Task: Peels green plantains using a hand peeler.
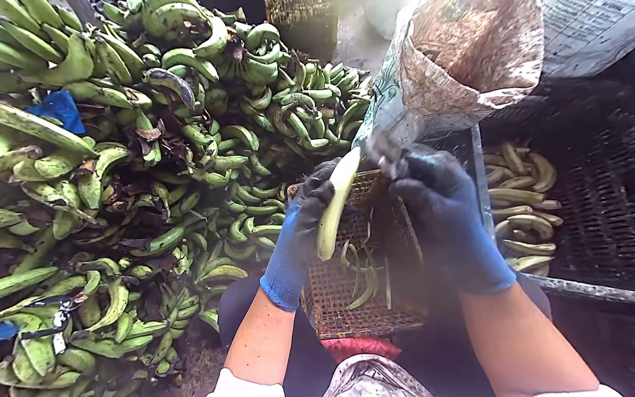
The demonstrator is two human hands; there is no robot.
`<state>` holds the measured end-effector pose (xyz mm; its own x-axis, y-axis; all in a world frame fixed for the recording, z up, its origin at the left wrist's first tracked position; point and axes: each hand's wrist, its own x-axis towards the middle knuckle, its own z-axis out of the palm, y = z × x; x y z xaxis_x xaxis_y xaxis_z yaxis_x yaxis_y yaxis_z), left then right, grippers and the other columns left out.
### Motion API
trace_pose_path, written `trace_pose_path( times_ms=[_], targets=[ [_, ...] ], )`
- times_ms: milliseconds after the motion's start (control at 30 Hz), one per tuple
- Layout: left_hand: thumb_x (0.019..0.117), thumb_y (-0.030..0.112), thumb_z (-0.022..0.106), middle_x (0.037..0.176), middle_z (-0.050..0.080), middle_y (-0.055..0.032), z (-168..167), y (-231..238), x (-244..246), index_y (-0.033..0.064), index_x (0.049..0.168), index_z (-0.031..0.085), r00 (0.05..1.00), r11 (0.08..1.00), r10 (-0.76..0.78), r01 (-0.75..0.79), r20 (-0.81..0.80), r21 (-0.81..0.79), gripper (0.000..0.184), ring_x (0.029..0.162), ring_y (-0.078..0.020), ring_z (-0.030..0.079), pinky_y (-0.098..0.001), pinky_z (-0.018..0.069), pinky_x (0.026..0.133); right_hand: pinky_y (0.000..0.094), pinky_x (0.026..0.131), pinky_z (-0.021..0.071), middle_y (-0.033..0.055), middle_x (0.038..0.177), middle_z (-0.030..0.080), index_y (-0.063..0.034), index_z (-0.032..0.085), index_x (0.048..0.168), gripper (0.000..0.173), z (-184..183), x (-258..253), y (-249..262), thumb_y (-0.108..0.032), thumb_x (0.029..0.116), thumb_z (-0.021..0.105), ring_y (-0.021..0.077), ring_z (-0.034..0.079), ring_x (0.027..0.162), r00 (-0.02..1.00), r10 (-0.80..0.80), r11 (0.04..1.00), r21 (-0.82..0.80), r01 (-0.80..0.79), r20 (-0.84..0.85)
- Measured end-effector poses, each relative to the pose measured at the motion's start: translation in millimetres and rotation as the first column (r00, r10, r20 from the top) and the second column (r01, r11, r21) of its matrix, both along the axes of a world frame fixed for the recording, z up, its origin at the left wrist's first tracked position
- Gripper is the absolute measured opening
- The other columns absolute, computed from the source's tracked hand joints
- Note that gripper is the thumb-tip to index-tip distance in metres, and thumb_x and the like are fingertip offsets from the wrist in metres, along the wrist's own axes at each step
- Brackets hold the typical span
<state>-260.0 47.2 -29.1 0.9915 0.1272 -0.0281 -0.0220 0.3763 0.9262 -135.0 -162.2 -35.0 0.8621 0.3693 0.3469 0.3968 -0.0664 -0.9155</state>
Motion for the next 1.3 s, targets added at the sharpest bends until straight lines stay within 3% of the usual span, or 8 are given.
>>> trace_pose_path(
  times_ms=[267,433,633,767,867,1033,1167,1300],
  targets=[
    [0.1067,0.046,0.044,0.108,0.068,-0.0056,-3,-2,0,0.0262,0.14,0.055,0.998,0.975,0.047,-0.054,-0.041,-0.215,0.04,0.082,-0.0135,0.068,-0.0296,0.0591,0.069,0.0305,0.084,0.0597,-0.0009,0.115,0.068,-0.0142,0.065,0.13,0.04,5,1,-6,-0.025,0.0925,0.072,0.0094,0.067,0.097,0.976,-0.038,0.996,0.075,0.055,-0.213],
    [0.1055,0.06,0.033,0.099,0.068,0.0013,-1,-5,-10,0.0248,0.123,0.063,0.965,0.957,0.238,-0.252,-0.109,-0.143,0.049,0.084,-0.0079,0.066,-0.0272,0.0572,0.07,0.0526,0.097,0.0493,0.0107,0.13,0.066,-0.0216,0.068,0.132,0.048,-23,-25,4,-0.051,0.0937,0.068,0.0264,0.061,0.119,0.872,0.261,0.938,-0.324,-0.127,0.414],
    [0.1049,0.058,0.039,0.089,0.065,-0.0006,0,-6,-8,0.0254,0.123,0.062,0.918,0.911,0.34,-0.375,-0.202,-0.17,0.044,0.069,-0.0085,0.062,-0.024,0.0534,0.058,0.0498,0.092,0.0441,0.0072,0.114,0.07,-0.0348,0.066,0.133,0.041,-20,-42,10,-0.05,0.095,0.064,0.0242,0.065,0.107,0.678,0.258,0.897,-0.431,0.098,0.689],
    [0.1085,0.028,0.042,0.124,0.063,-0.0017,-6,-17,6,0.0193,0.145,0.049,0.917,0.91,0.399,-0.394,-0.011,0.13,0.038,0.103,-0.0097,0.063,-0.0314,0.0558,0.085,0.0511,0.091,0.0507,0.0164,0.123,0.066,-0.0136,0.071,0.128,0.044,-12,-30,18,-0.042,0.0943,0.07,0.0292,0.064,0.109,0.892,0.044,0.958,-0.272,0.09,0.45],
    [0.1085,0.036,0.044,0.118,0.065,-0.0013,-7,-10,11,0.0268,0.146,0.048,0.887,0.875,0.461,-0.455,0.003,0.162,0.038,0.091,-0.0114,0.066,-0.0307,0.0582,0.073,0.038,0.099,0.0554,0.006,0.135,0.061,-0.0119,0.066,0.131,0.045,-5,-20,2,-0.035,0.0928,0.073,0.0162,0.061,0.12,0.992,0.072,0.99,-0.13,-0.058,0.103],
    [0.1046,0.05,0.048,0.111,0.066,-0.0038,1,11,9,0.0307,0.147,0.044,0.755,0.757,0.652,-0.644,-0.066,0.108,0.047,0.084,-0.0151,0.066,-0.0321,0.0578,0.067,0.0686,0.09,0.0473,0.0141,0.123,0.069,-0.0264,0.072,0.126,0.042,-22,-5,-15,-0.049,0.0917,0.07,0.0385,0.066,0.109,0.952,0.267,0.456,-0.85,-0.264,-0.153],
    [0.108,0.032,0.041,0.112,0.062,-0.0062,-7,7,23,0.015,0.143,0.045,0.814,0.815,0.577,-0.579,0.068,0.028,0.039,0.091,-0.0155,0.065,-0.0345,0.0592,0.074,0.0288,0.082,0.0604,-0.003,0.12,0.071,-0.0182,0.068,0.127,0.037,8,-25,-16,-0.03,0.0928,0.068,0.0092,0.068,0.099,0.88,0.304,0.931,-0.082,-0.355,-0.364],
    [0.1047,0.013,0.048,0.117,0.065,-0.0091,-27,-28,31,0.0038,0.136,0.054,0.98,0.965,0.157,-0.179,0.125,0.193,0.034,0.099,-0.0109,0.064,-0.0308,0.056,0.086,0.027,0.075,0.0613,-0.0041,0.107,0.073,-0.0233,0.067,0.127,0.044,-9,-41,6,-0.047,0.0906,0.072,0.0081,0.07,0.087,0.653,0.601,0.799,0.363,-0.479,-0.461]
  ],
)
